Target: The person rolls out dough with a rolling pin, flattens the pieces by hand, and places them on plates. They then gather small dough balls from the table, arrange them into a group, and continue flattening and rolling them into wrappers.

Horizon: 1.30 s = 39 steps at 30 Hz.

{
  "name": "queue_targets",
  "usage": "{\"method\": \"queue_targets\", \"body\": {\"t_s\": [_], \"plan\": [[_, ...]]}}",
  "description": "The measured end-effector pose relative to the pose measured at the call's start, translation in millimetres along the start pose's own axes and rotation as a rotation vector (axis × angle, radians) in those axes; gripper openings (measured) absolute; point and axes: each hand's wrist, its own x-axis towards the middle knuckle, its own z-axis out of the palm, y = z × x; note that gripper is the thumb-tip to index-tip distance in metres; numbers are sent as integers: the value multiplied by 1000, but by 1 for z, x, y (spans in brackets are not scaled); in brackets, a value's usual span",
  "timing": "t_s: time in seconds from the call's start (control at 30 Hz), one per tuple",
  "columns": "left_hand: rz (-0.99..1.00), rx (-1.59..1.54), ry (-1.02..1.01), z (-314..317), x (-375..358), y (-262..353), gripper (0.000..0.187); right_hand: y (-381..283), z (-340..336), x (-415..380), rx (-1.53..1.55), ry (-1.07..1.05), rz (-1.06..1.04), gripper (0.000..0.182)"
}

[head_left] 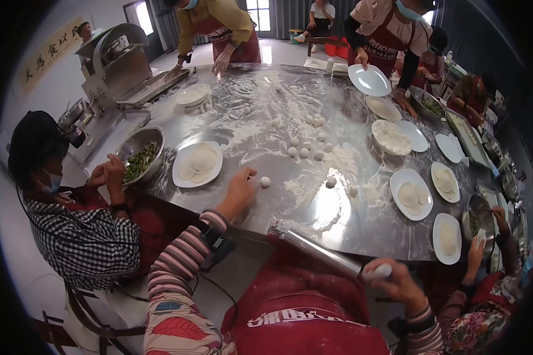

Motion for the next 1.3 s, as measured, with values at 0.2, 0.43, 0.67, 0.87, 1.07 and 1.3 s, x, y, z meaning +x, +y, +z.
{"method": "queue_targets", "body": {"t_s": [0.2, 0.43, 0.67, 0.87, 1.07, 1.3], "plan": [[-13, 39, 117, 16, 14, -8, 22, 28, -24, 72, -308, 380, -256, 24], [-93, -59, 192, -1, 32, -12, 17, 71, -19, 89, -57, 508, -267, 25], [14, 355, 119, 29, 55, 20, 44, 104, 6, 115, -13, 767, -442, 23], [35, 711, -256, 70, 36, 45, 79, 109, 3, 109, -136, 817, -465, 30], [43, 659, -263, 65, 36, 51, 83, 99, 0, 108, -145, 851, -421, 35], [75, 339, -64, 60, 23, 26, 65, 128, -6, 74, 116, 806, -152, 41]]}}
